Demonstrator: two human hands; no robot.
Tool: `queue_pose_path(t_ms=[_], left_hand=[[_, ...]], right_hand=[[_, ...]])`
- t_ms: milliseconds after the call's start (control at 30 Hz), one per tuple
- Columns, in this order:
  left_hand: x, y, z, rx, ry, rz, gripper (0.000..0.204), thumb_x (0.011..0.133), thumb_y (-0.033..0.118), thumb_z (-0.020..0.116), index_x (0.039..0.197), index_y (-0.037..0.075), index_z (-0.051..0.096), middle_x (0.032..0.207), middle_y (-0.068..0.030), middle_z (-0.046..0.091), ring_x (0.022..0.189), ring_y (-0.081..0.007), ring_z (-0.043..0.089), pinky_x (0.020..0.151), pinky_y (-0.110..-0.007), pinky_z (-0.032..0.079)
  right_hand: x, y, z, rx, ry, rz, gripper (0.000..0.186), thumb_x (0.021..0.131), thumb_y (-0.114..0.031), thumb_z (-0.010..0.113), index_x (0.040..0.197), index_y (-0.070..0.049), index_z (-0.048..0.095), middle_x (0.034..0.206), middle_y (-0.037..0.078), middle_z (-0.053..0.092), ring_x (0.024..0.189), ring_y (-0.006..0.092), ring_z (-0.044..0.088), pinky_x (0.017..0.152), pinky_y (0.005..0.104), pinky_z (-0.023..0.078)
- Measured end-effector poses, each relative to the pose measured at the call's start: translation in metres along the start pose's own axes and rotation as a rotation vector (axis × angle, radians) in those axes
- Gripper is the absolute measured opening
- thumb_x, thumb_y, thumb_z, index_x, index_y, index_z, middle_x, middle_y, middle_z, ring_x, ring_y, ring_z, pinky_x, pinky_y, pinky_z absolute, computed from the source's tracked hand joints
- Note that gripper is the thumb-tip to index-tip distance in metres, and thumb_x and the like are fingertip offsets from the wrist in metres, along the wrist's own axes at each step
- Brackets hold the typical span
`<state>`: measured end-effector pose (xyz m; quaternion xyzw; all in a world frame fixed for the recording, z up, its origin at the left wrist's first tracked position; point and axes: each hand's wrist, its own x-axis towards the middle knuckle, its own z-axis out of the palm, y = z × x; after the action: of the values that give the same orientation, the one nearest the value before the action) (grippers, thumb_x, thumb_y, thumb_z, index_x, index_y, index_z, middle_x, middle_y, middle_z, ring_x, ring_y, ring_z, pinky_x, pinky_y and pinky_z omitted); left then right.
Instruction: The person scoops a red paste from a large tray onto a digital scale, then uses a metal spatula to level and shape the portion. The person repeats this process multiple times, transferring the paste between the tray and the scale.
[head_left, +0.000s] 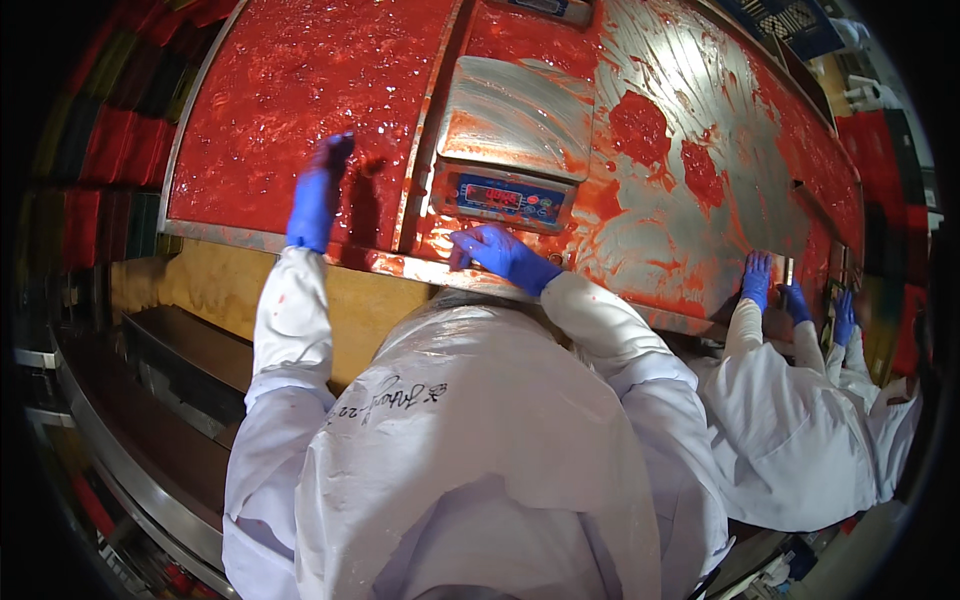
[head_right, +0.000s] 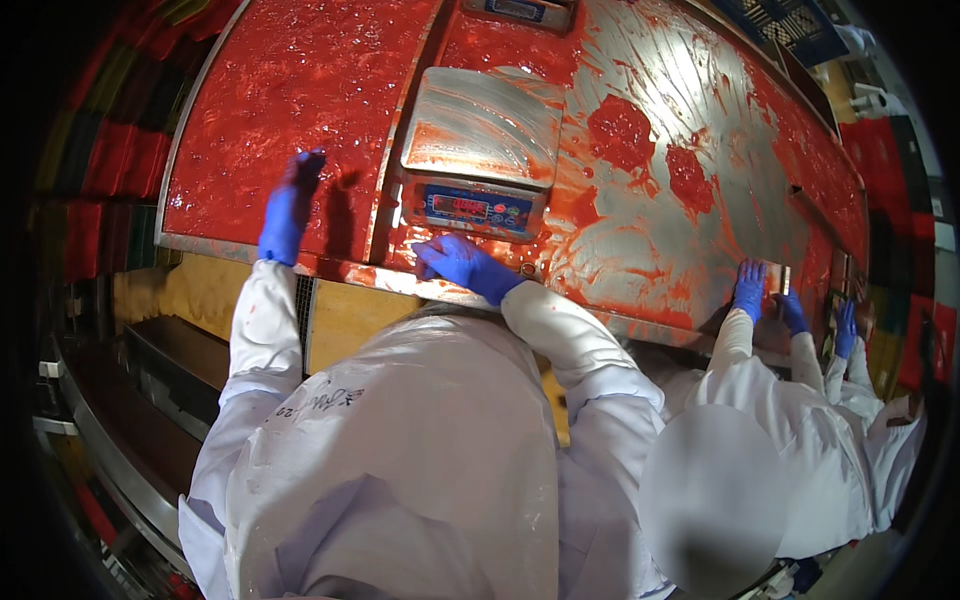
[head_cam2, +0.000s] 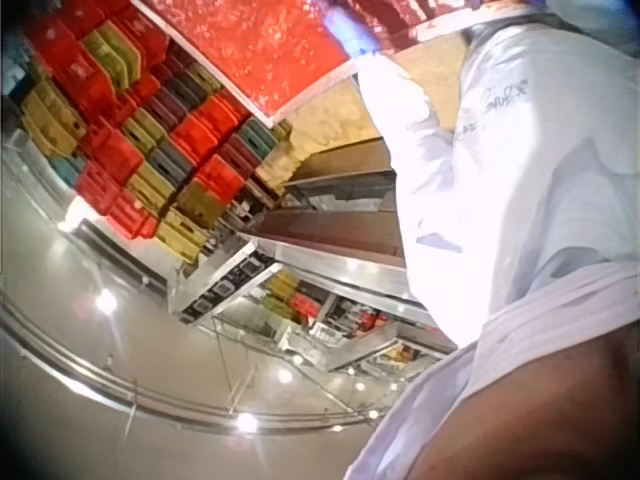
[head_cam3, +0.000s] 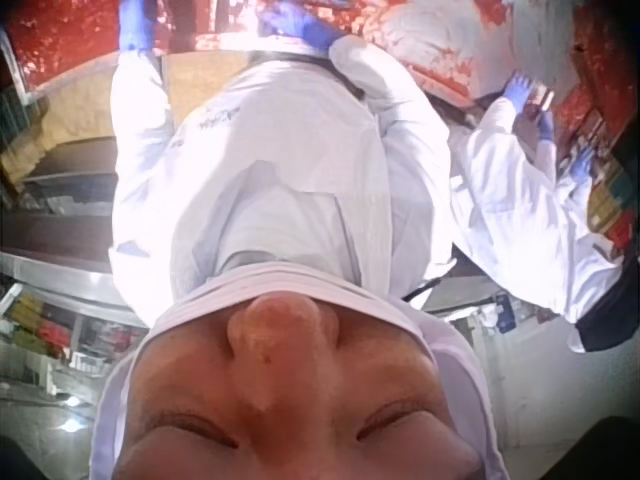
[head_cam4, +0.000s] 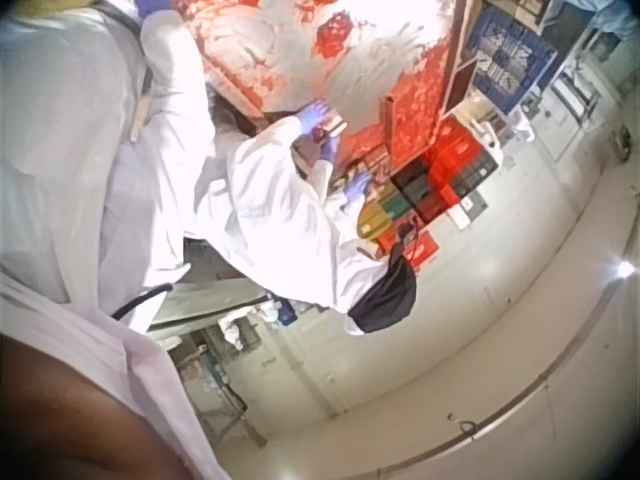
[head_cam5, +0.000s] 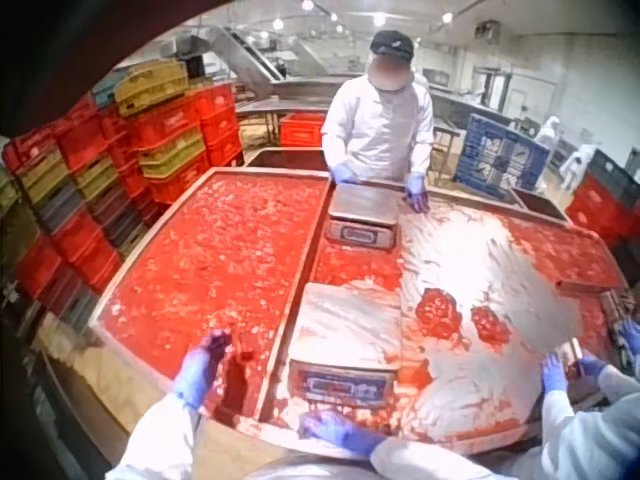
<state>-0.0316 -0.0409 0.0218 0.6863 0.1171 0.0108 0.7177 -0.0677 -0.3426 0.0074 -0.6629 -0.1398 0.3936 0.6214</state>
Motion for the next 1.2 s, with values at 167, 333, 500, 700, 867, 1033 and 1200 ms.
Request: queue_pose_path(t_ms=[167, 333, 500, 700, 867, 1033, 1200], left_hand=[[-0.015, -0.026, -0.047, 0.047, 0.045, -0.044, 0.042, 0.097, 0.018, 0.038, 0.136, 0.003, 0.04, 0.139, -0.0113, 0.044, 0.126, -0.0222, 0.044, 0.104, -0.032, 0.034], [-0.018, -0.018, -0.03, -0.163, 0.14, -0.258, 0.044, 0.096, 0.02, 0.04, 0.137, 0.004, 0.04, 0.139, -0.011, 0.044, 0.127, -0.0232, 0.043, 0.104, -0.033, 0.034], [-0.023, -0.028, -0.038, -0.113, 0.098, -0.242, 0.045, 0.096, 0.024, 0.04, 0.136, 0.004, 0.042, 0.139, -0.0108, 0.044, 0.127, -0.0229, 0.042, 0.105, -0.034, 0.034], [-0.021, -0.018, -0.032, 0.0, 0.061, -0.226, 0.044, 0.095, 0.021, 0.04, 0.136, 0.005, 0.043, 0.138, -0.0111, 0.045, 0.127, -0.0223, 0.043, 0.104, -0.034, 0.034], [-0.02, -0.025, -0.032, 0.104, -0.032, -0.183, 0.044, 0.095, 0.022, 0.04, 0.137, 0.007, 0.041, 0.138, -0.0081, 0.046, 0.127, -0.0215, 0.043, 0.104, -0.032, 0.032], [-0.015, -0.012, -0.019, 0.001, 0.021, -0.247, 0.04, 0.094, 0.016, 0.041, 0.133, 0.005, 0.047, 0.133, -0.0107, 0.05, 0.122, -0.0213, 0.048, 0.1, -0.03, 0.038], [-0.017, -0.017, -0.014, 0.066, -0.019, -0.206, 0.038, 0.095, 0.021, 0.043, 0.128, 0.005, 0.052, 0.13, -0.0103, 0.053, 0.12, -0.0201, 0.049, 0.101, -0.03, 0.037]], right_hand=[[0.005, -0.014, -0.04, -0.165, 0.162, -0.067, 0.041, 0.095, -0.037, 0.047, 0.075, -0.004, 0.06, 0.06, 0.002, 0.054, 0.056, 0.0111, 0.051, 0.054, 0.0273, 0.043], [-0.01, 0.042, -0.046, -0.414, 0.123, -0.108, 0.037, 0.095, -0.035, 0.049, 0.075, -0.005, 0.058, 0.055, -0.001, 0.048, 0.051, 0.0076, 0.043, 0.05, 0.026, 0.036], [-0.003, -0.032, -0.051, -0.109, 0.308, -0.08, 0.042, 0.094, -0.032, 0.05, 0.062, -0.006, 0.056, 0.052, -0.001, 0.045, 0.049, 0.0076, 0.039, 0.048, 0.0272, 0.034], [-0.022, 0.008, -0.045, -0.259, 0.28, 0.0, 0.042, 0.092, -0.035, 0.053, 0.062, -0.006, 0.055, 0.052, -0.002, 0.042, 0.047, 0.0077, 0.035, 0.047, 0.0285, 0.033], [-0.02, -0.022, -0.06, -0.138, 0.359, 0.012, 0.041, 0.091, -0.034, 0.054, 0.062, -0.006, 0.056, 0.052, -0.003, 0.044, 0.048, 0.0068, 0.036, 0.048, 0.0277, 0.034], [-0.025, 0.037, -0.054, -0.16, 0.308, 0.049, 0.04, 0.092, -0.034, 0.053, 0.065, -0.005, 0.056, 0.05, -0.003, 0.041, 0.047, 0.007, 0.036, 0.048, 0.0266, 0.034], [-0.018, -0.021, -0.056, -0.009, 0.45, -0.038, 0.041, 0.092, -0.034, 0.053, 0.063, -0.006, 0.054, 0.049, -0.002, 0.041, 0.045, 0.0069, 0.035, 0.048, 0.0239, 0.034]])
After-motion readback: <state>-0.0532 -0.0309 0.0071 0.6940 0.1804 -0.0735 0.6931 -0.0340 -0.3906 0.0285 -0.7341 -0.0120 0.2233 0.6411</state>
